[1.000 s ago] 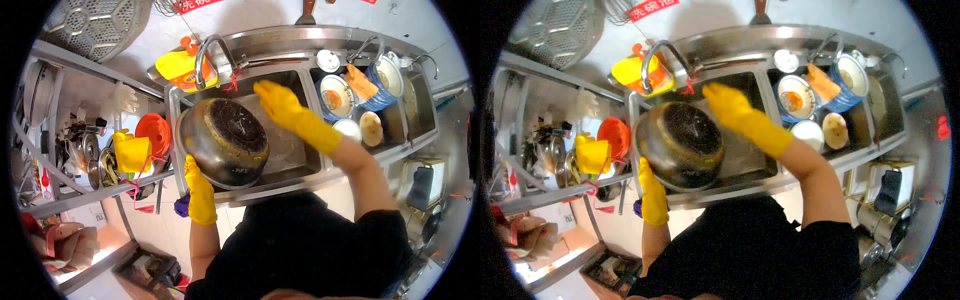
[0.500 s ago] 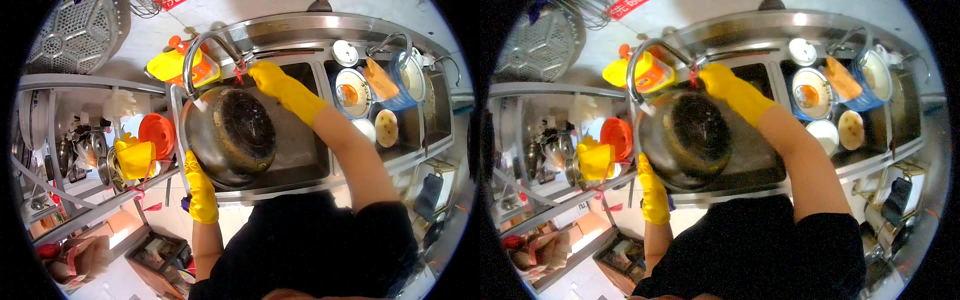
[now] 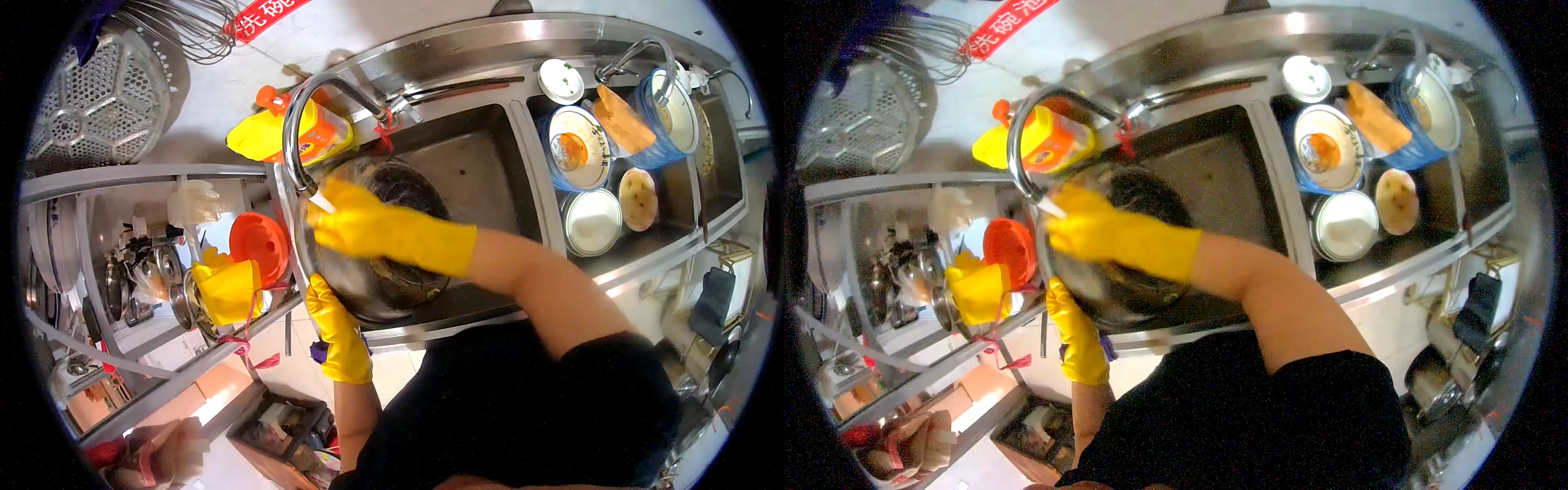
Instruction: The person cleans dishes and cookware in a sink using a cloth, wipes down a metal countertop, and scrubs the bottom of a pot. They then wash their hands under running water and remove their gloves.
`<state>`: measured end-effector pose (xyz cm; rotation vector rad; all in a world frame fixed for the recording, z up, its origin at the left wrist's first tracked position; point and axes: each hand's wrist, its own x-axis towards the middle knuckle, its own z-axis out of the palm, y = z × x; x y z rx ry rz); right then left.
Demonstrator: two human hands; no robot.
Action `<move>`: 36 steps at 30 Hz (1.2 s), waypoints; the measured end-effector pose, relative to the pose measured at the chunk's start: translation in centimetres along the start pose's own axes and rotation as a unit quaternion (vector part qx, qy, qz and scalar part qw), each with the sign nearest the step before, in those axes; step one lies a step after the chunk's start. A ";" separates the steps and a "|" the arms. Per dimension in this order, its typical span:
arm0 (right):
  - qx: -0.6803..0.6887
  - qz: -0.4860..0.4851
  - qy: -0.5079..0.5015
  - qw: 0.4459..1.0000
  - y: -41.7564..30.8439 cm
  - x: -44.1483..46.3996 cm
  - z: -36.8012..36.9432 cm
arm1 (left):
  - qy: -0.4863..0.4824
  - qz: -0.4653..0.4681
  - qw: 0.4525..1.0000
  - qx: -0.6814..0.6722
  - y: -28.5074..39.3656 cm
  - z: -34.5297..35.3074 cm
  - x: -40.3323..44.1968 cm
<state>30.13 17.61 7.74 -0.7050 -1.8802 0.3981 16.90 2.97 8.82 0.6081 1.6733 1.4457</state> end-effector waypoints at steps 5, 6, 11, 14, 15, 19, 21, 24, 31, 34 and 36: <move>0.035 0.146 -0.190 0.970 13.3 -3.3 2.9 | 0.056 -0.043 0.997 0.012 -0.8 -1.6 -0.3; 0.345 0.478 -0.120 0.799 9.1 -2.4 -2.4 | 0.059 -0.050 0.997 0.002 -1.2 -1.9 -0.1; 0.157 0.618 -0.128 0.760 11.2 -15.0 -1.6 | 0.104 -0.094 0.989 -0.053 -1.6 -2.3 0.7; 0.151 0.598 -0.033 0.787 7.5 -20.4 -2.5 | 0.060 -0.112 0.987 -0.095 -1.4 -2.5 1.4; 0.120 0.523 -0.009 0.844 5.8 -21.1 -2.8 | 0.092 -0.136 0.985 -0.058 -0.4 -1.6 1.7; 0.002 0.306 -0.073 0.949 -3.3 -15.7 -6.5 | 0.096 -0.130 0.986 -0.042 -0.4 -1.0 2.9; -0.008 0.246 -0.152 0.957 -5.0 -12.6 -6.7 | 0.094 -0.126 0.987 -0.035 -0.4 -0.6 3.1; -0.029 0.136 -0.182 0.973 -6.5 -6.5 -5.3 | 0.078 -0.083 0.993 -0.022 -0.4 0.5 2.5; 0.072 0.110 -0.214 0.968 3.0 -0.6 -0.1 | 0.068 -0.076 0.995 -0.003 -1.3 -0.9 4.6; -0.045 0.091 -0.248 0.963 -0.5 -1.6 -0.3 | 0.022 -0.077 0.996 -0.049 -1.5 -1.3 4.2; -0.047 0.117 -0.192 0.973 -5.0 -2.5 -2.0 | -0.009 -0.069 0.995 -0.067 -1.6 -1.3 4.0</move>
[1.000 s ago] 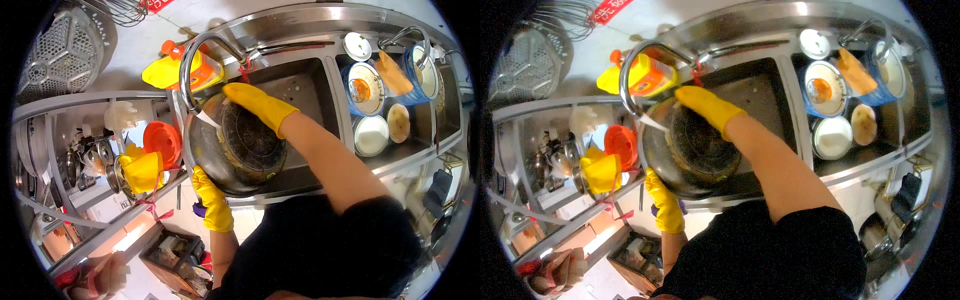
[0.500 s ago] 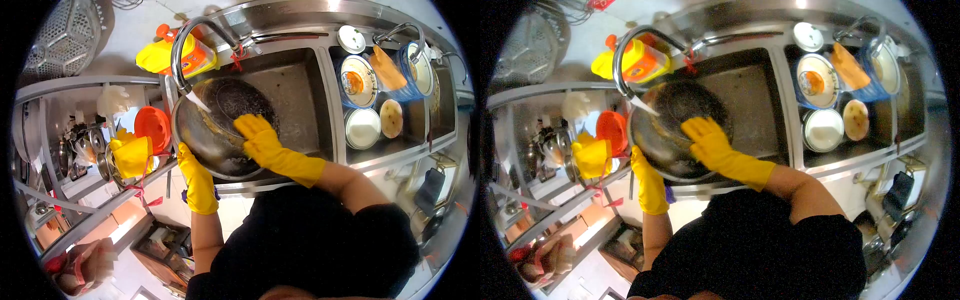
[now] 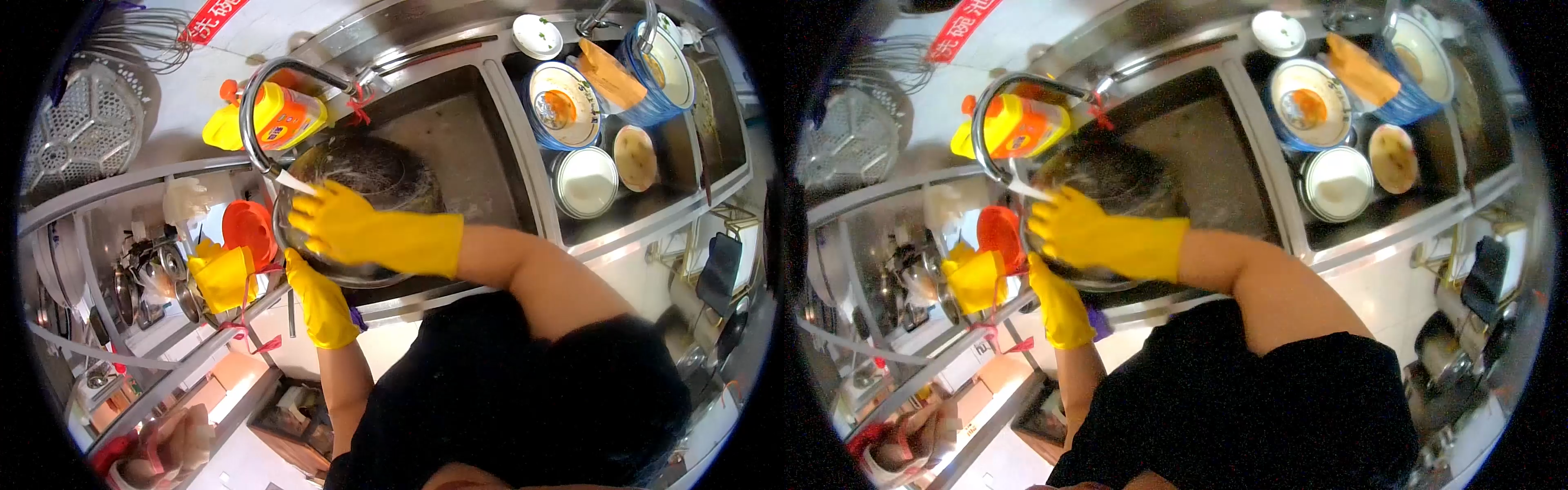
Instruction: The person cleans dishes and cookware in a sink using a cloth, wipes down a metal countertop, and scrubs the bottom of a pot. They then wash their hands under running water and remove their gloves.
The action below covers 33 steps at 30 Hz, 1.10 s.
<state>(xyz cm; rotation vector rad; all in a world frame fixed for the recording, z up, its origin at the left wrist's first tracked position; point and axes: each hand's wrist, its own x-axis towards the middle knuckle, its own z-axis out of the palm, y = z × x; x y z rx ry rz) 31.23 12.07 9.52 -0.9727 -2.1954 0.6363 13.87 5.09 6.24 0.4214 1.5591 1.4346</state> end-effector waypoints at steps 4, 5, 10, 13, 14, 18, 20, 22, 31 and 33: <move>0.023 0.045 0.086 0.995 0.8 -6.8 -2.0 | 0.002 -0.036 0.999 -0.029 -0.4 -0.8 0.7; 0.063 0.103 0.065 0.991 2.7 -7.8 -2.6 | 0.016 -0.034 0.999 0.000 -0.6 -1.7 1.3; 0.165 0.241 0.148 0.945 13.6 -14.0 2.1 | 0.079 -0.001 0.995 0.061 0.7 1.0 0.0; 0.076 0.215 0.111 0.967 8.8 -12.9 0.7 | 0.067 -0.008 0.997 0.042 1.1 1.7 0.2; 0.002 0.167 0.066 0.984 6.1 -12.3 -0.3 | 0.059 -0.005 0.997 0.042 1.1 1.8 0.2; -0.034 -0.051 0.049 0.997 1.2 -9.7 -1.5 | 0.078 0.027 0.994 0.071 -0.1 1.6 1.0; -0.025 -0.115 0.018 0.993 0.8 -6.1 -2.6 | 0.053 0.058 0.996 0.033 0.9 5.0 -2.5; 0.015 -0.103 0.027 0.994 2.1 -2.2 -2.5 | 0.034 0.091 0.994 0.049 0.6 5.2 -4.1; 0.077 -0.161 0.029 0.983 1.7 -4.7 -1.7 | -0.146 -0.161 0.976 -0.025 6.0 3.5 -2.3; 0.089 -0.188 0.005 0.978 0.3 -6.0 -1.6 | -0.087 -0.090 0.987 0.102 5.3 3.2 -1.0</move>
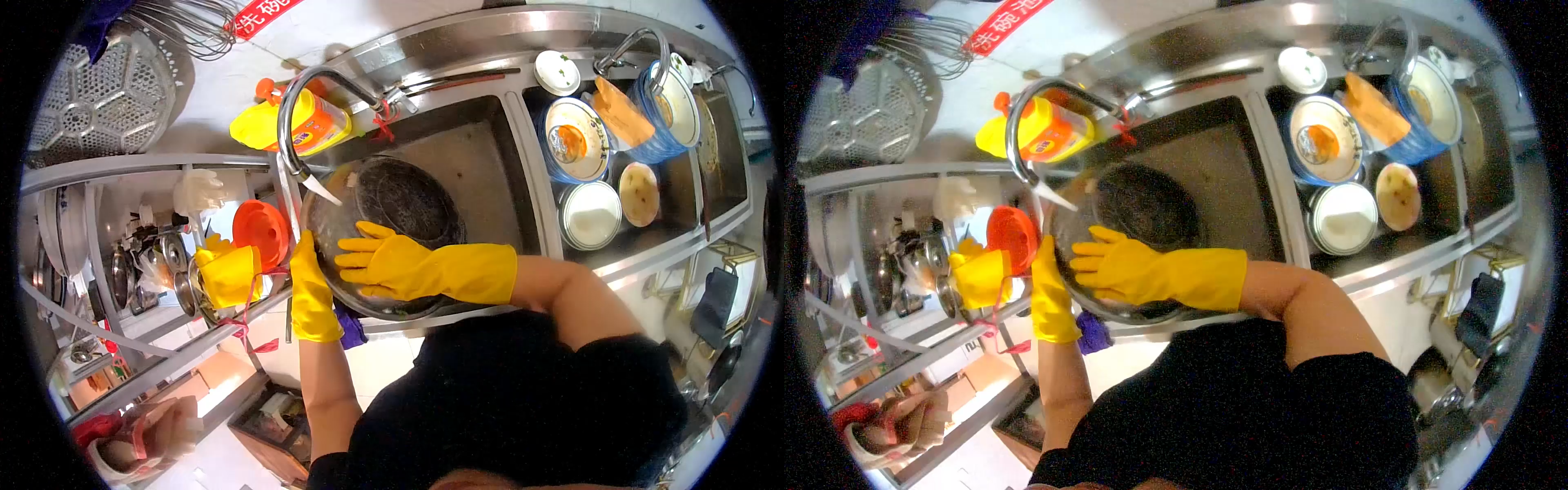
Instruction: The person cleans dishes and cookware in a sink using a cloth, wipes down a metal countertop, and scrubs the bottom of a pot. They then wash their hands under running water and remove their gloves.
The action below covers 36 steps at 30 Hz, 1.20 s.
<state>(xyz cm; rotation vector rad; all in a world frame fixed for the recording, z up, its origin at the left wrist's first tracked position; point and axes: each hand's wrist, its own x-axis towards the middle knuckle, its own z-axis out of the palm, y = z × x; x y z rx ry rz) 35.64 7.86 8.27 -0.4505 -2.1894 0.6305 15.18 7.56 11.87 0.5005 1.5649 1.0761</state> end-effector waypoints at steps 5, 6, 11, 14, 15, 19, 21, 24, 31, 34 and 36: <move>-0.022 0.124 0.193 0.973 6.9 4.6 -2.6 | 0.078 0.094 0.964 0.235 -1.1 1.8 -2.4; 0.030 0.168 0.271 0.947 8.8 5.1 -2.1 | 0.089 0.151 0.970 0.170 -2.3 1.9 -3.4; 0.021 0.205 0.198 0.958 5.9 3.3 -2.0 | -0.017 0.109 0.970 0.217 -1.4 -0.3 -3.8; -0.013 0.103 0.024 0.994 -0.3 2.2 -0.8 | -0.070 0.052 0.987 0.136 2.9 2.2 -2.4; -0.016 0.059 -0.003 0.998 -1.5 2.4 -0.6 | -0.060 0.072 0.977 0.191 4.1 2.2 -1.1; -0.012 0.165 0.171 0.971 3.8 2.9 -2.6 | 0.033 0.158 0.959 0.233 -1.1 1.1 -0.9; 0.055 0.261 0.187 0.946 8.1 3.3 -4.1 | 0.056 0.149 0.982 0.106 -3.6 2.1 -4.4; 0.065 0.237 0.180 0.952 8.3 2.8 -3.7 | 0.086 0.223 0.917 0.320 -4.8 0.7 -6.2; 0.000 0.125 0.050 0.991 0.6 2.2 -1.2 | 0.041 0.064 0.981 0.176 1.5 1.9 -1.0; 0.032 0.207 0.200 0.957 6.9 2.8 -2.5 | 0.101 0.148 0.945 0.275 -3.0 0.7 -3.3; 0.082 0.308 0.165 0.933 9.8 2.6 -2.8 | 0.128 0.164 0.933 0.295 -5.2 0.3 -5.9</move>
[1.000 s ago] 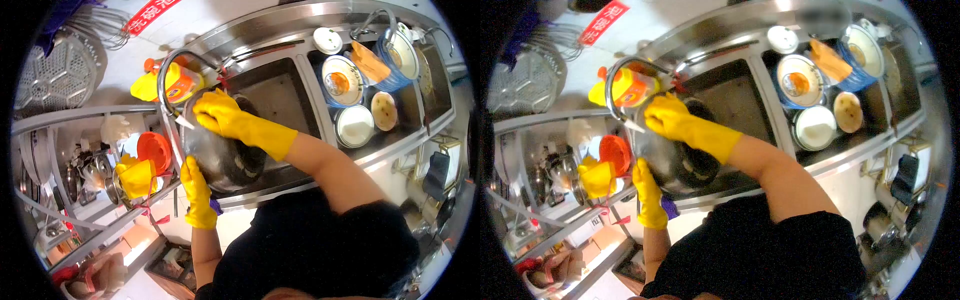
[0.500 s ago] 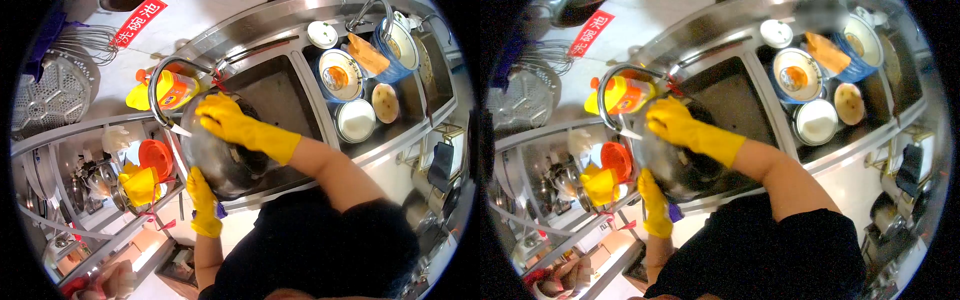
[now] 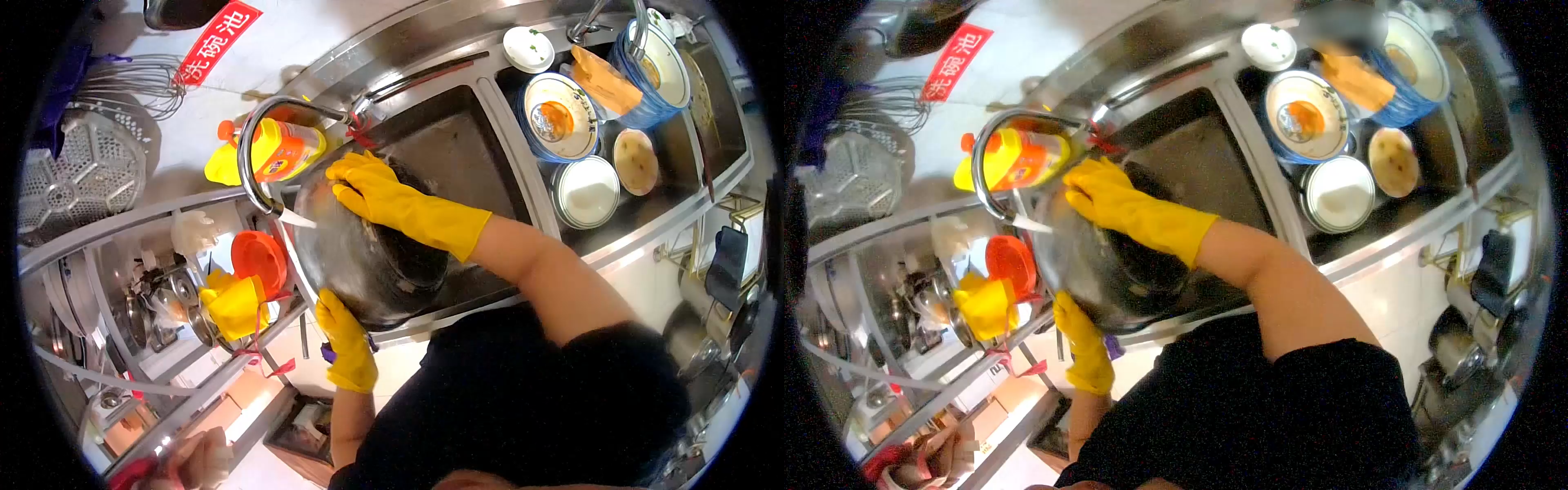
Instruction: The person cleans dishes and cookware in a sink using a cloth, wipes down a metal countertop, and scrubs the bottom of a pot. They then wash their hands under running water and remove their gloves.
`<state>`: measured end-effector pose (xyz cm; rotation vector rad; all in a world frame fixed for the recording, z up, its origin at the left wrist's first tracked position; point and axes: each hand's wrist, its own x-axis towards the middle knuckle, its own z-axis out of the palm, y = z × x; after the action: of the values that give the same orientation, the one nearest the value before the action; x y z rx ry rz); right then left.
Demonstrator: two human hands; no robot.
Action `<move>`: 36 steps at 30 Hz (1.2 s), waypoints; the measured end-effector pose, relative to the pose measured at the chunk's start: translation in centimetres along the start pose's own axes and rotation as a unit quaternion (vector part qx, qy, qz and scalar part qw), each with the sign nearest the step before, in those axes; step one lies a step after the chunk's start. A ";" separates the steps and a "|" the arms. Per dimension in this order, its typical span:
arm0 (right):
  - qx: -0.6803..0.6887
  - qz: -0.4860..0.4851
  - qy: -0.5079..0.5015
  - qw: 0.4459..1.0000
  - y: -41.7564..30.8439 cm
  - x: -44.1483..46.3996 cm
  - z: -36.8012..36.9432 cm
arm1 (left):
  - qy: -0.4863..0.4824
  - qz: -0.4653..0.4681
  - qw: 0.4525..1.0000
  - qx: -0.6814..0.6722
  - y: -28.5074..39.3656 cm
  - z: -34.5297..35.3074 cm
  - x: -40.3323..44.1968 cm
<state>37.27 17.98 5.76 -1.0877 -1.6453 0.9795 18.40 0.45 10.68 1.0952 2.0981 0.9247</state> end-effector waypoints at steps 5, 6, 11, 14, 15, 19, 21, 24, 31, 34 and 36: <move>-0.057 -0.123 -0.097 0.986 -4.7 -4.3 1.0 | -0.106 -0.098 0.976 -0.165 2.1 -1.5 4.0; -0.063 -0.166 -0.136 0.975 -6.1 -6.3 1.7 | -0.103 -0.148 0.965 -0.192 4.6 -1.4 4.9; -0.116 -0.104 -0.081 0.985 -3.9 -3.2 2.3 | -0.059 -0.119 0.984 -0.121 3.2 -0.3 6.8; -0.030 0.025 -0.080 0.996 3.0 1.7 1.1 | 0.001 -0.057 0.992 -0.110 1.8 0.6 5.5; -0.005 0.039 -0.021 0.999 6.4 2.2 1.9 | 0.001 -0.057 0.995 -0.083 1.4 0.2 5.5; -0.173 -0.039 -0.069 0.982 -2.0 -2.1 2.5 | -0.045 -0.072 0.988 -0.131 1.1 -0.2 6.4; -0.123 -0.159 -0.094 0.975 -5.4 -6.0 3.6 | -0.078 -0.082 0.974 -0.198 0.7 -0.5 6.4; -0.114 -0.132 -0.104 0.979 -4.5 -3.3 2.9 | -0.081 -0.065 0.974 -0.200 -0.3 -0.9 6.6; 0.020 0.037 0.030 0.999 6.9 1.1 3.5 | -0.001 -0.059 0.996 -0.071 0.0 -0.6 5.6; 0.006 -0.015 -0.005 1.000 2.1 -1.4 2.2 | -0.016 -0.006 0.999 -0.042 -2.5 -1.3 6.1; 0.016 -0.045 -0.029 0.998 0.6 -1.4 1.0 | -0.033 -0.025 0.996 -0.077 -2.4 -1.3 5.9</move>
<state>36.69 16.72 4.56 -0.9620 -1.7048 0.9839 13.50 4.06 8.51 0.9778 1.9571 0.9950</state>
